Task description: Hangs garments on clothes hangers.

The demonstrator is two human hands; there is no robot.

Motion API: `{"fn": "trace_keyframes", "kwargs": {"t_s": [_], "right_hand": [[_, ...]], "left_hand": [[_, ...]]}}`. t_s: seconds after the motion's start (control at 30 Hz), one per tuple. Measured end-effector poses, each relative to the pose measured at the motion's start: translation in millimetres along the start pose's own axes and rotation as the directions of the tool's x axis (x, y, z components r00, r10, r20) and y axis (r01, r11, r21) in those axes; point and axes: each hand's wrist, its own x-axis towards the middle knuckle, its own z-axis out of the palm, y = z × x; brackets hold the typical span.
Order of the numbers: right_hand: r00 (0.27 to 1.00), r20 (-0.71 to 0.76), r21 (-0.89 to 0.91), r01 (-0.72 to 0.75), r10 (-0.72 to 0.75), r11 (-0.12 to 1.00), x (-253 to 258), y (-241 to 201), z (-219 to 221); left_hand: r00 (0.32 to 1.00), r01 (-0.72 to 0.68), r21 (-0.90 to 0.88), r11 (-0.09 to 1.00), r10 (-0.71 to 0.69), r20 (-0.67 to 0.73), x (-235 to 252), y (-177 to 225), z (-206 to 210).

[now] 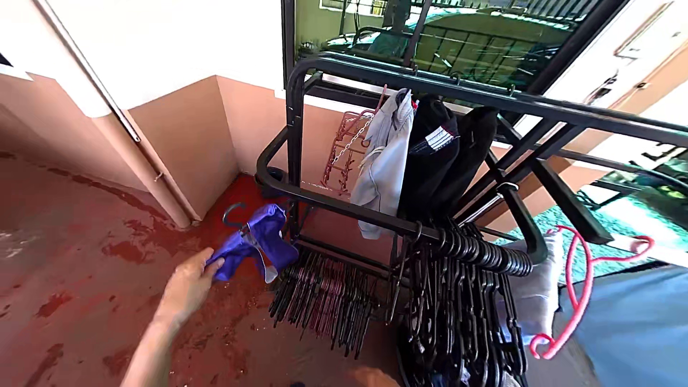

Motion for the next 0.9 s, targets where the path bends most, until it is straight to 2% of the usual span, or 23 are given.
{"fn": "trace_keyframes", "kwargs": {"t_s": [0.07, 0.13, 0.2, 0.27, 0.33, 0.37, 0.43, 0.53, 0.6, 0.63, 0.67, 0.73, 0.8, 0.83, 0.9], "right_hand": [[0.988, -0.075, 0.261, 0.15, -0.135, 0.954, 10, -46, -30], [0.965, -0.176, 0.514, 0.256, -0.192, 0.819, 22, -85, -45], [0.938, -0.277, 0.615, 0.34, -0.209, 0.711, 28, -112, -51], [0.922, -0.308, 0.613, 0.382, -0.237, 0.692, 27, -121, -52], [0.91, -0.334, 0.622, 0.409, -0.246, 0.667, 16, -112, -48], [0.919, -0.328, 0.66, 0.387, -0.216, 0.644, 6, -103, -47], [0.952, -0.271, 0.714, 0.299, -0.144, 0.633, -15, -85, -43], [0.969, -0.219, 0.706, 0.235, -0.109, 0.668, -49, -64, -25], [0.966, -0.21, 0.661, 0.256, -0.154, 0.705, -72, -57, -13], [0.953, -0.23, 0.614, 0.299, -0.197, 0.73, -82, -54, -6], [0.931, -0.276, 0.553, 0.359, -0.241, 0.752, -90, -51, 1], [0.881, -0.381, 0.426, 0.437, -0.281, 0.792, -103, -43, 14], [0.853, -0.454, 0.335, 0.433, -0.259, 0.837, -114, -28, 26], [0.859, -0.453, 0.314, 0.407, -0.241, 0.858, -121, -18, 29], [0.874, -0.434, 0.289, 0.367, -0.22, 0.884, -136, 2, 36]], "left_hand": [[0.993, 0.103, -0.2, 0.974, -0.113, -0.039, -46, 8, 35], [0.979, 0.163, -0.459, 0.873, -0.2, -0.033, -88, 29, 80], [0.985, 0.138, -0.631, 0.764, -0.173, 0.006, -128, 57, 126], [0.999, 0.021, -0.678, 0.735, 0.012, 0.044, -166, 78, 162], [0.959, -0.14, -0.655, 0.742, 0.266, 0.097, -189, 75, 179], [0.929, -0.175, -0.647, 0.742, 0.342, 0.142, -194, 71, 180], [0.907, -0.171, -0.679, 0.714, 0.384, 0.176, -200, 66, 173], [0.984, -0.122, -0.673, 0.73, 0.178, 0.014, -206, 68, 164], [0.996, -0.092, -0.585, 0.805, 0.069, -0.061, -198, 61, 165], [0.997, -0.069, -0.551, 0.832, 0.048, -0.053, -191, 57, 169], [0.999, -0.04, -0.529, 0.848, 0.042, -0.008, -186, 52, 174], [0.985, 0.073, -0.502, 0.862, 0.018, 0.174, -183, 48, 181], [0.924, 0.19, -0.497, 0.847, 0.018, 0.383, -184, 55, 184], [0.894, 0.222, -0.517, 0.827, 0.039, 0.446, -186, 59, 185], [0.882, 0.298, -0.613, 0.732, 0.034, 0.469, -185, 66, 182]]}}
